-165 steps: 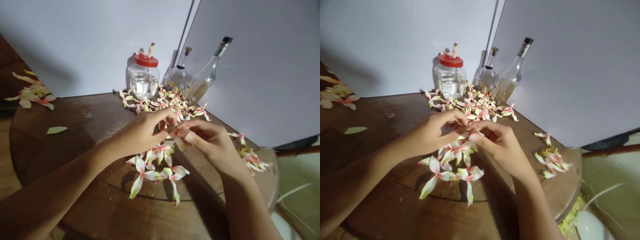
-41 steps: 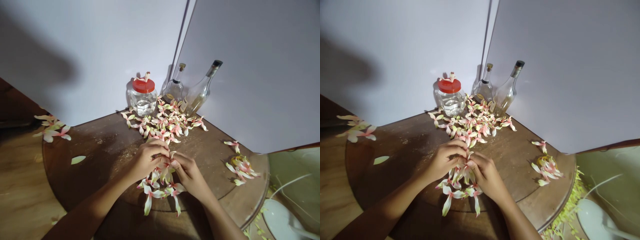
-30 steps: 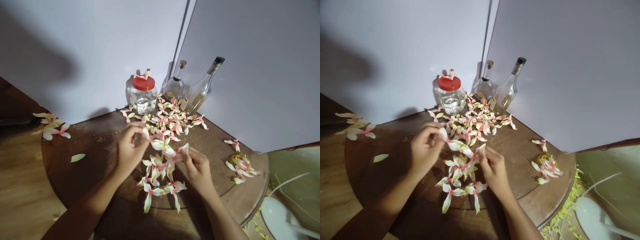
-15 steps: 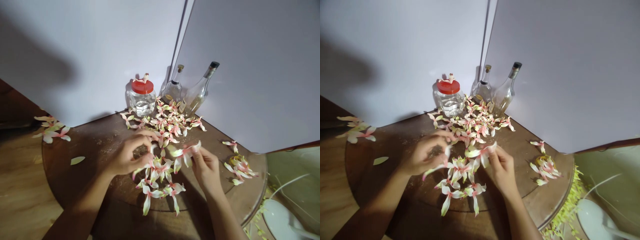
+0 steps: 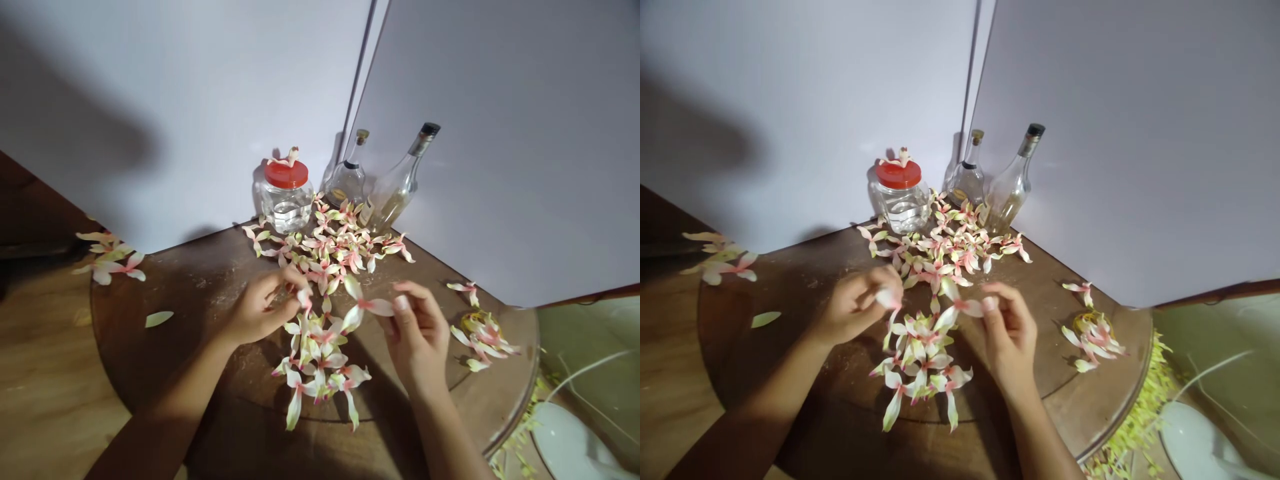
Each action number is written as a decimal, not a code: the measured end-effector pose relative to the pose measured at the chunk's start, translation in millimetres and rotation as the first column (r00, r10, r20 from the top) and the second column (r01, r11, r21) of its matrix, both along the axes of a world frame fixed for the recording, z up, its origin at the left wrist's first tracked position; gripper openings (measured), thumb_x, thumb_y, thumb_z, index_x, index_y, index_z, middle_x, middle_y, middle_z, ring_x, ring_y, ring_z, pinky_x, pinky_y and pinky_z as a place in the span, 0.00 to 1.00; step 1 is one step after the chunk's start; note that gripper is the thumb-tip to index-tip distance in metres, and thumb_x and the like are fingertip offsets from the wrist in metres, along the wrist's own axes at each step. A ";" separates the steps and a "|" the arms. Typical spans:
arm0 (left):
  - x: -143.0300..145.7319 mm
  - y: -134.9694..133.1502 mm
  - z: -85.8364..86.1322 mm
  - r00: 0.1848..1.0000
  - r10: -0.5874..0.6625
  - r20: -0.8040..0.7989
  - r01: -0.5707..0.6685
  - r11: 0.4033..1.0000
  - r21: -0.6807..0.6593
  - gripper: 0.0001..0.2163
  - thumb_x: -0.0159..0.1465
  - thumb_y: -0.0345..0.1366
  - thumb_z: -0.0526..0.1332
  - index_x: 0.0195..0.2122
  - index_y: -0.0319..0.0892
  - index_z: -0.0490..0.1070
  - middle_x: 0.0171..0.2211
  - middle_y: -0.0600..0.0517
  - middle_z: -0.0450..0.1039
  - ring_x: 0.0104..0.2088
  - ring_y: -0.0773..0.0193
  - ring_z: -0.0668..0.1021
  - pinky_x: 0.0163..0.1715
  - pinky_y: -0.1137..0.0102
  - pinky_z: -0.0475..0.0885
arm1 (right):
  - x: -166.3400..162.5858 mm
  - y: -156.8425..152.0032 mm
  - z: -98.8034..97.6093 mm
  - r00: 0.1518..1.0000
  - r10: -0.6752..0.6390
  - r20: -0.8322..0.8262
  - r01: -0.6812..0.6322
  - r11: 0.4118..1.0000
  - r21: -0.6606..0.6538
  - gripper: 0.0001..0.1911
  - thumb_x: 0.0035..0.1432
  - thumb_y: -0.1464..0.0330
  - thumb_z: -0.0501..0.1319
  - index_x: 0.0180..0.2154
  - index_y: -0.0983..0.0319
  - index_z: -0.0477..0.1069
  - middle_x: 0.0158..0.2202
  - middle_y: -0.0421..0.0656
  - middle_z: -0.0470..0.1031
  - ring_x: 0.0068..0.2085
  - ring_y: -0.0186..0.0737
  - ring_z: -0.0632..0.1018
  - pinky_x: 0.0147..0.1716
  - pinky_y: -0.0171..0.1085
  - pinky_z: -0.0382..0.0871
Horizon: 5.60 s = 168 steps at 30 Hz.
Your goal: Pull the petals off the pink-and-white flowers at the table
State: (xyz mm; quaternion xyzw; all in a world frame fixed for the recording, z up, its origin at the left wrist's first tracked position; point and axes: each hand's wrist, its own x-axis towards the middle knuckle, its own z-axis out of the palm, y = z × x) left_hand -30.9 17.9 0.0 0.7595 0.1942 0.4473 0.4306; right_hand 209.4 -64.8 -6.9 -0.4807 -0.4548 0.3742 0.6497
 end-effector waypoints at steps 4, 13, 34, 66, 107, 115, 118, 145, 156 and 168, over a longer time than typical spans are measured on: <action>0.9 -1.8 4.4 0.981 -0.056 -0.184 0.088 0.981 0.171 0.02 0.67 0.31 0.63 0.40 0.41 0.74 0.46 0.47 0.76 0.48 0.61 0.78 0.51 0.66 0.73 | 1.9 1.4 4.0 0.997 -0.046 -0.069 0.046 0.999 -0.007 0.07 0.66 0.63 0.63 0.46 0.54 0.71 0.29 0.36 0.63 0.27 0.32 0.73 0.26 0.30 0.69; 46.3 -30.3 -6.2 0.979 0.141 -0.146 -0.104 0.967 0.234 0.02 0.65 0.31 0.67 0.36 0.40 0.76 0.36 0.48 0.79 0.40 0.61 0.79 0.43 0.67 0.73 | -21.5 -7.3 -10.3 0.948 0.304 0.094 -0.301 0.953 -0.044 0.13 0.69 0.65 0.61 0.53 0.53 0.68 0.30 0.36 0.65 0.29 0.32 0.68 0.28 0.32 0.64; 43.0 -21.0 -20.8 0.999 -0.050 0.008 0.051 0.985 -0.167 0.09 0.58 0.39 0.74 0.34 0.39 0.79 0.28 0.51 0.75 0.29 0.69 0.74 0.28 0.76 0.67 | -22.9 -2.7 -5.2 0.906 0.422 -0.004 -0.422 0.906 0.047 0.19 0.66 0.70 0.63 0.56 0.49 0.65 0.32 0.36 0.62 0.31 0.32 0.71 0.28 0.31 0.68; 27.7 -15.1 -6.6 0.973 0.114 -0.199 -0.026 0.916 0.401 0.05 0.69 0.35 0.63 0.38 0.38 0.75 0.30 0.53 0.75 0.31 0.68 0.73 0.42 0.67 0.71 | -9.6 5.9 -15.6 0.901 0.387 0.196 -0.354 0.917 -0.183 0.06 0.60 0.69 0.70 0.40 0.55 0.83 0.30 0.38 0.79 0.29 0.34 0.77 0.31 0.32 0.72; 11.9 13.8 -28.4 0.754 0.338 -0.564 -0.105 0.909 0.403 0.09 0.70 0.34 0.61 0.48 0.40 0.75 0.47 0.47 0.77 0.49 0.58 0.78 0.51 0.58 0.75 | 23.4 69.7 -68.1 0.360 -0.019 0.933 0.050 0.999 0.001 0.12 0.68 0.65 0.59 0.46 0.61 0.80 0.48 0.52 0.81 0.47 0.54 0.73 0.50 0.52 0.65; 13.5 9.1 -18.1 0.877 0.401 -0.264 -0.246 0.848 0.469 0.07 0.69 0.29 0.62 0.47 0.40 0.74 0.43 0.49 0.79 0.45 0.63 0.79 0.48 0.64 0.77 | 25.0 44.3 -35.4 0.433 -0.128 0.892 0.063 0.992 0.111 0.12 0.69 0.64 0.60 0.46 0.65 0.78 0.37 0.49 0.81 0.33 0.43 0.78 0.33 0.38 0.68; 16.5 5.1 -14.3 0.911 0.371 -0.181 -0.251 0.847 0.469 0.11 0.67 0.30 0.64 0.51 0.40 0.73 0.46 0.48 0.79 0.47 0.64 0.79 0.49 0.65 0.77 | 13.7 33.5 -26.4 0.476 -0.144 0.867 0.007 0.987 0.160 0.11 0.69 0.65 0.60 0.43 0.64 0.78 0.33 0.46 0.80 0.29 0.38 0.77 0.31 0.35 0.68; 25.6 -9.3 -5.6 0.934 0.343 -0.104 -0.237 0.810 0.537 0.11 0.63 0.30 0.69 0.46 0.41 0.76 0.37 0.49 0.77 0.39 0.65 0.77 0.39 0.69 0.76 | -17.0 7.7 -6.9 0.660 0.303 0.688 -0.342 0.936 -0.084 0.13 0.69 0.72 0.57 0.53 0.61 0.73 0.31 0.40 0.78 0.24 0.32 0.74 0.25 0.30 0.66; 33.2 -19.3 -14.7 0.906 0.308 -0.289 -0.114 0.837 0.535 0.13 0.66 0.32 0.66 0.50 0.35 0.69 0.38 0.49 0.79 0.39 0.63 0.79 0.46 0.64 0.78 | -13.6 7.2 -12.2 0.661 0.215 0.719 -0.291 0.956 -0.018 0.09 0.68 0.77 0.55 0.39 0.61 0.71 0.27 0.39 0.72 0.26 0.33 0.73 0.28 0.30 0.63; 26.8 -18.5 -6.0 0.835 0.281 -0.473 0.003 0.858 0.514 0.07 0.69 0.23 0.57 0.34 0.36 0.71 0.28 0.52 0.69 0.32 0.65 0.72 0.31 0.70 0.69 | 9.9 13.7 -3.9 0.674 0.314 0.669 -0.294 0.944 -0.147 0.32 0.70 0.50 0.52 0.68 0.57 0.59 0.52 0.50 0.76 0.42 0.43 0.79 0.42 0.39 0.72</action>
